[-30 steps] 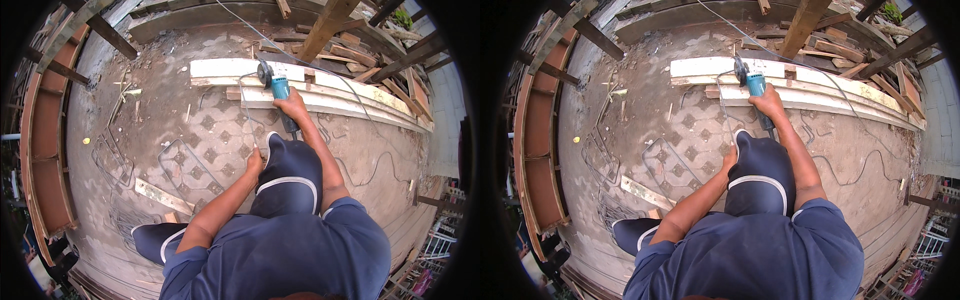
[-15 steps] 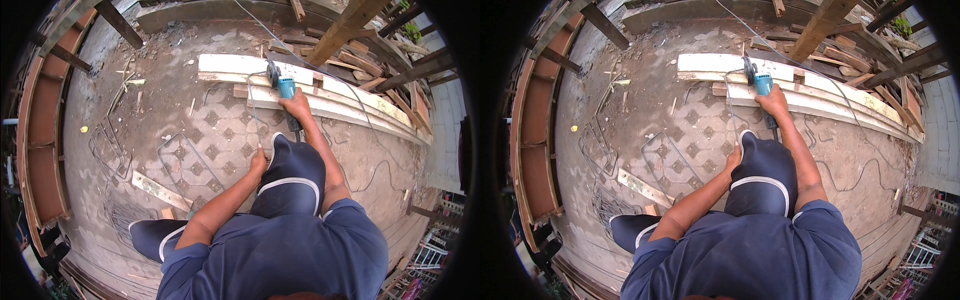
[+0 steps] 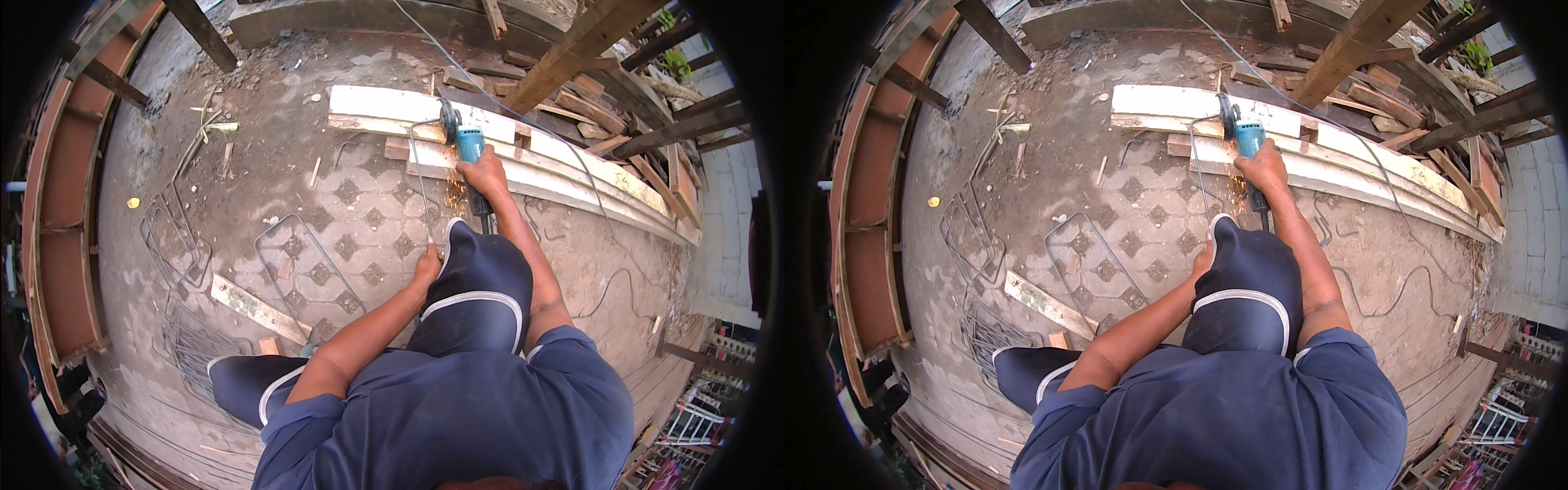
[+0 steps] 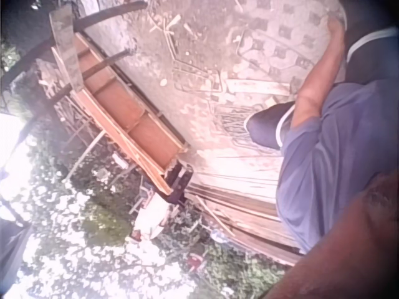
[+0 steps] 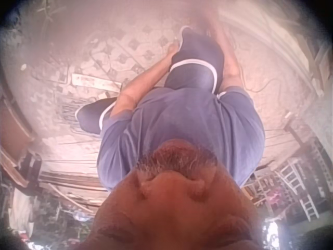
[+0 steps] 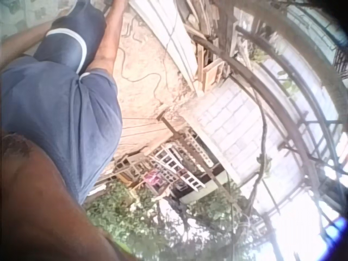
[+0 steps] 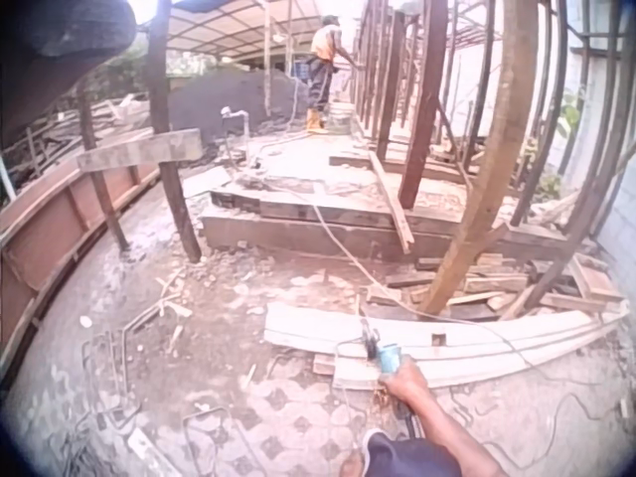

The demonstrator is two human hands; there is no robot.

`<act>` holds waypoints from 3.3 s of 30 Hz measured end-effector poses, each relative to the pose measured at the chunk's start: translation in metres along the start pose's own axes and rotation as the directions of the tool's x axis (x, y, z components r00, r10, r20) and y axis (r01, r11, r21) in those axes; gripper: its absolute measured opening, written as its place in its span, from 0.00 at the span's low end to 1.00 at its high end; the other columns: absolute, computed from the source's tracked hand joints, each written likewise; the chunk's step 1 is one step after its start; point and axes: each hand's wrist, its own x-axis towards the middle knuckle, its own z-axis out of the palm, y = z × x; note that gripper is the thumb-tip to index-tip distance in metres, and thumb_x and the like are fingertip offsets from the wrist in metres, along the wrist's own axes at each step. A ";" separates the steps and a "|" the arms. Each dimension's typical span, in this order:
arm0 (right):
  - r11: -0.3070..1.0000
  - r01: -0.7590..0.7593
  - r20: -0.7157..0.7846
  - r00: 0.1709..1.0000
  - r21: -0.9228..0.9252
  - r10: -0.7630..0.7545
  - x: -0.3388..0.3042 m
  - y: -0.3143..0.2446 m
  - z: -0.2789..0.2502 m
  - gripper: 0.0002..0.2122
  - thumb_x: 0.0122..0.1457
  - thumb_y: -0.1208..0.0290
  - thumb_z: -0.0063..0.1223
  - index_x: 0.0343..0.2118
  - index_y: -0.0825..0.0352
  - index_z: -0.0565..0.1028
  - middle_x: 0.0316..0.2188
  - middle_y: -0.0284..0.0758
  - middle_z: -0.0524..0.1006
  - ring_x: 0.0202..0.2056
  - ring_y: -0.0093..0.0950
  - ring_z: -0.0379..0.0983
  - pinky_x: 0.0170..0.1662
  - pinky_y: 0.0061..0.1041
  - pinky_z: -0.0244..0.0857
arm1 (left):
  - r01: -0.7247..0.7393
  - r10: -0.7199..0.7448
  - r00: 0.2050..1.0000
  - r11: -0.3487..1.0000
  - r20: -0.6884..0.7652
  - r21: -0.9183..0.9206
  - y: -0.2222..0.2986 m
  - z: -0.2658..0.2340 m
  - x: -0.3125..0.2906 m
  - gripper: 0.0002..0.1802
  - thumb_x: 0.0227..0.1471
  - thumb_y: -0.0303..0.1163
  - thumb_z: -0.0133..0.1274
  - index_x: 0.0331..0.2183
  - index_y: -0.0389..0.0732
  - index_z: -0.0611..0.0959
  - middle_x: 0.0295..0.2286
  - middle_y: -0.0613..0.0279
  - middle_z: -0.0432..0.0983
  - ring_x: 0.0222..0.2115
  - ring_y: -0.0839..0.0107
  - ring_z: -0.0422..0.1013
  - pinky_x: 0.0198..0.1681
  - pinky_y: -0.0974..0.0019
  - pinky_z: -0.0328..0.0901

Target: The person uses an angle grinder to cut through a piece of metal rebar on the ground while holding the rebar steady with their hand.

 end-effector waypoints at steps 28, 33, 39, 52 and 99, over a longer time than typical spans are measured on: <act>0.563 0.271 -0.342 0.940 0.781 0.022 -0.040 0.027 -0.122 0.24 0.47 0.65 0.68 0.44 0.73 0.73 0.31 0.36 0.77 0.28 0.24 0.74 0.32 0.25 0.69 | -0.398 0.428 0.904 0.822 0.021 0.407 0.103 -0.088 -0.128 0.30 0.70 0.48 0.45 0.26 0.31 0.77 0.13 0.60 0.68 0.11 0.69 0.71 0.15 0.63 0.64; 0.503 0.296 -0.362 0.932 0.812 0.037 -0.038 0.034 -0.125 0.24 0.47 0.67 0.68 0.44 0.74 0.73 0.31 0.36 0.78 0.28 0.24 0.75 0.32 0.25 0.70 | -0.378 0.402 0.915 0.877 -0.024 0.297 0.135 -0.096 -0.130 0.31 0.70 0.53 0.41 0.21 0.41 0.69 0.12 0.66 0.63 0.11 0.71 0.69 0.14 0.69 0.61; 0.477 0.260 -0.321 0.946 0.840 0.049 -0.031 0.023 -0.122 0.23 0.50 0.67 0.69 0.45 0.74 0.73 0.32 0.37 0.79 0.27 0.24 0.76 0.31 0.24 0.71 | -0.371 0.405 0.876 0.913 -0.262 0.171 0.169 -0.157 -0.131 0.31 0.69 0.55 0.42 0.22 0.41 0.69 0.13 0.66 0.62 0.12 0.69 0.70 0.13 0.70 0.60; 0.469 0.081 -0.105 0.994 0.879 0.027 0.009 0.048 -0.090 0.17 0.55 0.69 0.67 0.43 0.75 0.77 0.32 0.37 0.80 0.28 0.27 0.78 0.34 0.25 0.73 | -0.214 0.220 0.574 0.970 -0.789 0.114 0.229 -0.470 -0.355 0.27 0.65 0.60 0.48 0.27 0.46 0.71 0.16 0.68 0.64 0.15 0.71 0.70 0.14 0.68 0.60; 0.590 0.090 -0.073 0.996 0.802 -0.052 -0.029 -0.021 -0.041 0.19 0.52 0.69 0.69 0.41 0.76 0.77 0.28 0.38 0.80 0.24 0.28 0.77 0.29 0.26 0.71 | 0.105 -0.078 0.989 0.970 -0.127 0.220 0.120 -0.304 -0.221 0.15 0.56 0.38 0.58 0.36 0.33 0.85 0.29 0.51 0.83 0.21 0.67 0.78 0.30 0.64 0.78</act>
